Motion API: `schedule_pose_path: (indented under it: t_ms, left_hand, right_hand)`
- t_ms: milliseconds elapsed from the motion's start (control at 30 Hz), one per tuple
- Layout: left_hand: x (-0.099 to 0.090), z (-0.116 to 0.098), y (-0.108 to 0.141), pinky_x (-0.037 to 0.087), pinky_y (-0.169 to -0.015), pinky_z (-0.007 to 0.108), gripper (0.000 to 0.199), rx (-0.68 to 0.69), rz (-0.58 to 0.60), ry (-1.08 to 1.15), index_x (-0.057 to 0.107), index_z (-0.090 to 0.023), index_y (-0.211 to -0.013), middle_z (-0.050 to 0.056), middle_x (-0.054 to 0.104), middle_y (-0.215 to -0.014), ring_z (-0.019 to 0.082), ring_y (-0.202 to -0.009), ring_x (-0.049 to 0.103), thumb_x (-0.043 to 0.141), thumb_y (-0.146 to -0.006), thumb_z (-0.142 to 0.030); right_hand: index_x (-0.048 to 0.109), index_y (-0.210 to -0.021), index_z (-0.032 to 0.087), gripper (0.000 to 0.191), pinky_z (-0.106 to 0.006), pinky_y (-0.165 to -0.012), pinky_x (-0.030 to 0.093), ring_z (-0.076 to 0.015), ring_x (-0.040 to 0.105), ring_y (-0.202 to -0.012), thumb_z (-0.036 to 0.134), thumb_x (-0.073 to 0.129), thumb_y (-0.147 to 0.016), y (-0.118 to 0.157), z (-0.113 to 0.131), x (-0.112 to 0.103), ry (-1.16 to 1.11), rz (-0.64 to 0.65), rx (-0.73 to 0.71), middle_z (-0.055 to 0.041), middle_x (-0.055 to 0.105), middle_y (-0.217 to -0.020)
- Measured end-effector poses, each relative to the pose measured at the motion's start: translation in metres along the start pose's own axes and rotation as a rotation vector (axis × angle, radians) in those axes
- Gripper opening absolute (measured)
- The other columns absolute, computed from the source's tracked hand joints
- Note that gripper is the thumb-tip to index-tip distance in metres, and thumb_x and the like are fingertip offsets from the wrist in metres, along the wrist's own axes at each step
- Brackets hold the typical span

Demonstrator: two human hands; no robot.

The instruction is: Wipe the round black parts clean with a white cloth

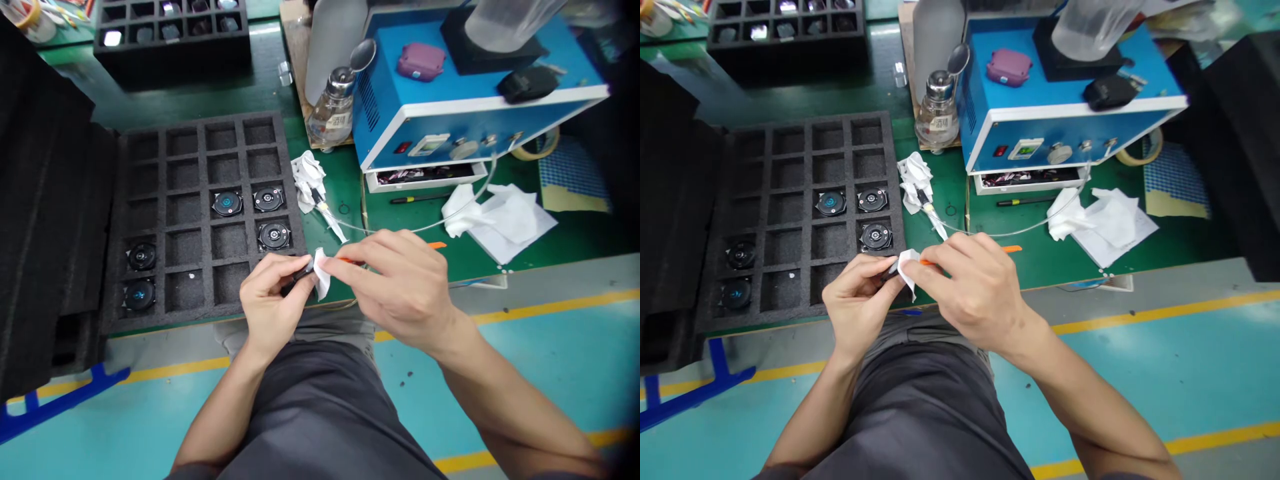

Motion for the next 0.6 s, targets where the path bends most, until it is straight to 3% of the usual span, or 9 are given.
schedule_pose_path:
  t_ms: [233, 400, 600]
  left_hand:
    - [0.001, 0.0, 0.001, 0.06, -0.073, 0.024, 0.027, -0.006, 0.014, 0.046, 0.082, -0.023, -0.095, 0.004, 0.078, -0.091, 0.014, -0.084, 0.074, 0.079, -0.077, -0.003]
    - [0.002, -0.002, 0.002, 0.062, -0.081, 0.027, 0.021, -0.116, -0.036, 0.14, 0.079, -0.02, -0.09, 0.006, 0.078, -0.092, 0.016, -0.089, 0.076, 0.08, -0.076, -0.004]
    - [0.0, -0.001, 0.004, 0.061, -0.078, 0.028, 0.02, -0.125, -0.042, 0.1, 0.079, -0.02, -0.09, 0.006, 0.078, -0.091, 0.017, -0.087, 0.075, 0.083, -0.075, -0.007]
  right_hand:
    - [0.075, -0.103, 0.021, 0.023, -0.034, -0.064, 0.039, -0.0168, 0.065, -0.077, 0.007, 0.059, -0.095, 0.001, 0.011, 0.0, -0.201, -0.034, -0.001, -0.0018, 0.079, -0.09]
    - [0.075, -0.109, 0.024, 0.037, -0.033, -0.066, 0.047, -0.0174, 0.067, -0.079, -0.004, 0.063, -0.087, 0.015, 0.002, -0.01, -0.294, -0.116, 0.125, -0.0039, 0.077, -0.09]
    - [0.076, -0.112, 0.026, 0.047, -0.034, -0.066, 0.052, -0.0189, 0.069, -0.079, -0.008, 0.07, -0.08, 0.028, -0.007, -0.012, -0.299, -0.188, 0.196, -0.0036, 0.077, -0.091]
Point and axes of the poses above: each hand's wrist, its own y-axis away from the middle knuckle, its own x-axis out of the palm, z = x × y, the point moved 1 cm from there along -y, towards the middle knuckle
